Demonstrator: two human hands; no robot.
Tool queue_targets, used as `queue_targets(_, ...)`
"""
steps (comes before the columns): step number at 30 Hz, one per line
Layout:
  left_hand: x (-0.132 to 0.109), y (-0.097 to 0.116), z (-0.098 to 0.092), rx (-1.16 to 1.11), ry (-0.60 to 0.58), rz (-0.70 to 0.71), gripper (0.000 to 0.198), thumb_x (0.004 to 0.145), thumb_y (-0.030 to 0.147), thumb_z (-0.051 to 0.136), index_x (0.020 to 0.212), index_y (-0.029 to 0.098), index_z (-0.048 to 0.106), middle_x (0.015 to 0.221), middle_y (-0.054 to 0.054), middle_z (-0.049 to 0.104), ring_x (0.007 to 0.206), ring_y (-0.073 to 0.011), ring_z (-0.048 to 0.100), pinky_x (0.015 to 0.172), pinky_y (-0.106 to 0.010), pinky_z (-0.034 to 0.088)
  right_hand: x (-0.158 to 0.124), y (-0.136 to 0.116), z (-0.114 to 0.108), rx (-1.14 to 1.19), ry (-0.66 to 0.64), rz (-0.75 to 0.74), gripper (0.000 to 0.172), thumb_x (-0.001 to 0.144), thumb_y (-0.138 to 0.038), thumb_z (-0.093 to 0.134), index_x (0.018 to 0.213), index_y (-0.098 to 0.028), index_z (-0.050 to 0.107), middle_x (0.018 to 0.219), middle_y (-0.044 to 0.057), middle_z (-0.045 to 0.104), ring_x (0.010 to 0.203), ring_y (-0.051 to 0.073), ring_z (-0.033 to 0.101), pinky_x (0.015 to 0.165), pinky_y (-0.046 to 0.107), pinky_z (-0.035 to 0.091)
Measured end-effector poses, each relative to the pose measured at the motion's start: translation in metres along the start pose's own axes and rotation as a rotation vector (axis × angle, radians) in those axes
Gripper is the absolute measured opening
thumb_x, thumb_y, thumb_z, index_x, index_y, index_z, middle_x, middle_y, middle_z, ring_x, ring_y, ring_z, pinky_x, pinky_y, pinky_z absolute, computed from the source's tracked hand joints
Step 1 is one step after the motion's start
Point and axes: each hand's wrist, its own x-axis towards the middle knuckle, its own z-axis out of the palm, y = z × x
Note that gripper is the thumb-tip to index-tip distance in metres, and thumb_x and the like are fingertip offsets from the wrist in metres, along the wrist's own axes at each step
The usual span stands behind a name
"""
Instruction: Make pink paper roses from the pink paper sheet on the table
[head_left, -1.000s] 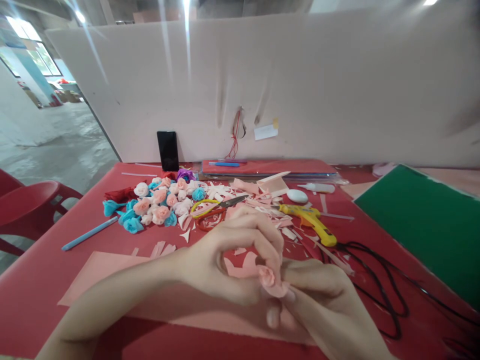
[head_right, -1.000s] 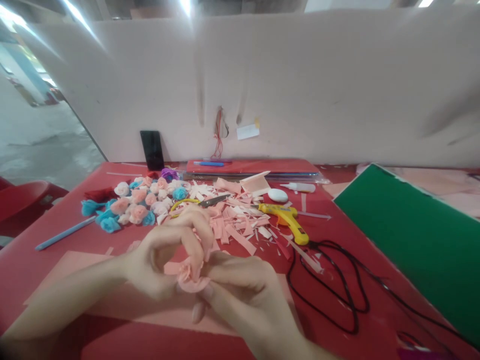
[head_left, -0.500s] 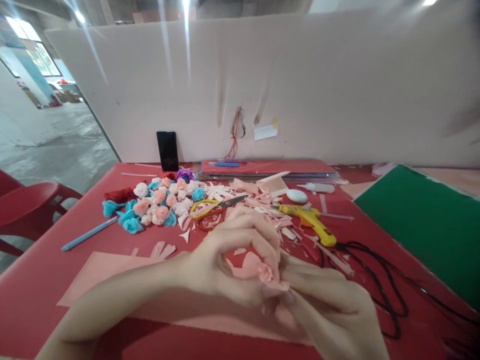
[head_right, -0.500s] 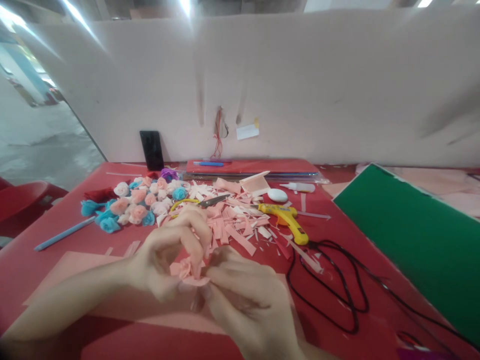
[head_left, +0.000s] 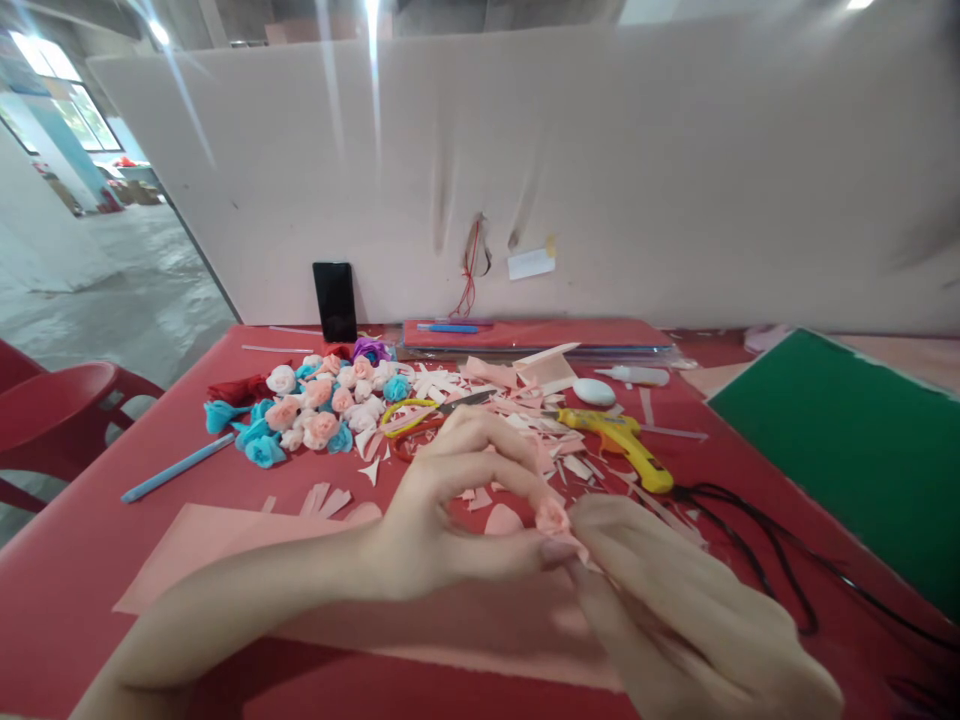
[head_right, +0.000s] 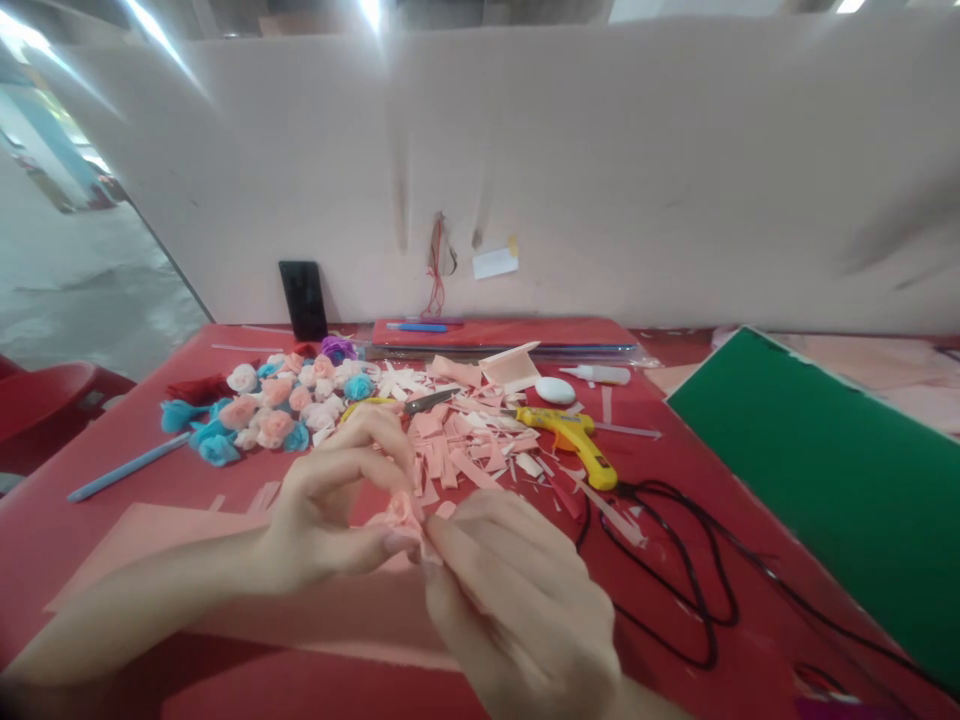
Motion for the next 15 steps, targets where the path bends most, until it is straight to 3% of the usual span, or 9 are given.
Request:
queue_targets(7,0.003,0.0,-0.002,0.021,0.005,0.014,0.016,0.076,0.026,0.066,0.068,0.014,0.059,0.073,-0.002,0.055,0.074,-0.0123,0.052,0.074,-0.03,0.042,0.006,0.003,-0.005,0.032,-0.084,0.005,0.022,0.076,-0.002,0.051,0.079,-0.024,0.055,0.057,-0.003,0.059,0.05,0.011,0.057,0.049,0.021,0.051)
queue_targets(15,0.007,0.003,-0.013,-0.099,-0.199,-0.054,0.008,0.074,0.016,0.068,0.071,0.015,0.061,0.077,-0.002,0.055,0.08,-0.012,0.052,0.08,-0.026,0.043,0.021,0.005,-0.018,0.265,-0.297,0.189,0.021,0.078,-0.008,0.058,0.068,-0.024,0.067,0.056,-0.003,0.066,0.048,0.011,0.061,0.048,0.016,0.05)
